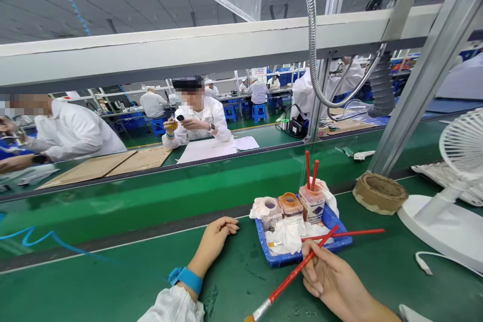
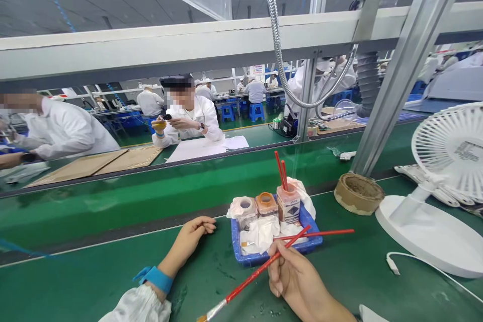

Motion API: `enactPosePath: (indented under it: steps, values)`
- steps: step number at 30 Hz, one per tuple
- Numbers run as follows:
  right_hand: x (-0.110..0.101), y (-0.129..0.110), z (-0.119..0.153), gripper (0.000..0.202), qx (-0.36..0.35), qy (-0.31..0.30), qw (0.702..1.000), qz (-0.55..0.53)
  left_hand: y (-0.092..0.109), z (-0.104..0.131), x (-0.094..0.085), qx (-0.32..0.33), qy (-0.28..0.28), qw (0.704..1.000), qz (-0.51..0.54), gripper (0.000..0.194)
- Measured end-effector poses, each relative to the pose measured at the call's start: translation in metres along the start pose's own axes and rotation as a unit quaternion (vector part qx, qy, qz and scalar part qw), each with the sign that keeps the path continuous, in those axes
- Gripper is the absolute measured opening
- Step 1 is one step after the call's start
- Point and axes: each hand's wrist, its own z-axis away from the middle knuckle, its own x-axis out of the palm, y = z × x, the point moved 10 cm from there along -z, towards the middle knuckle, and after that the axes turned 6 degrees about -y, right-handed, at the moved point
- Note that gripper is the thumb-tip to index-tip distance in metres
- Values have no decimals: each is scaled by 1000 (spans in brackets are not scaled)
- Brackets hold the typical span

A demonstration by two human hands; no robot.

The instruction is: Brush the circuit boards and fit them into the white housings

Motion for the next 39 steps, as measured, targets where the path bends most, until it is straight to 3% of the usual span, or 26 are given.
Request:
enactPosePath:
  steps: [14,24,33,39]
  values:
    - [3,-2,-1,24,-12,-13,1000,2,7,4,0,-4,9,1000,-29,25]
    - [0,-3,-5,25,-22,-6,1000,4,-2,1,-7,-27,17,996,-82,48]
    - [-1,-1,-8,26,-21,-17,1000,-5,-11,0,-22,-39,64,997,7,58]
    - [-4,3,-15,30,-11,-25,1000,0,-11,-1,-27,-67,67,995,-8,67]
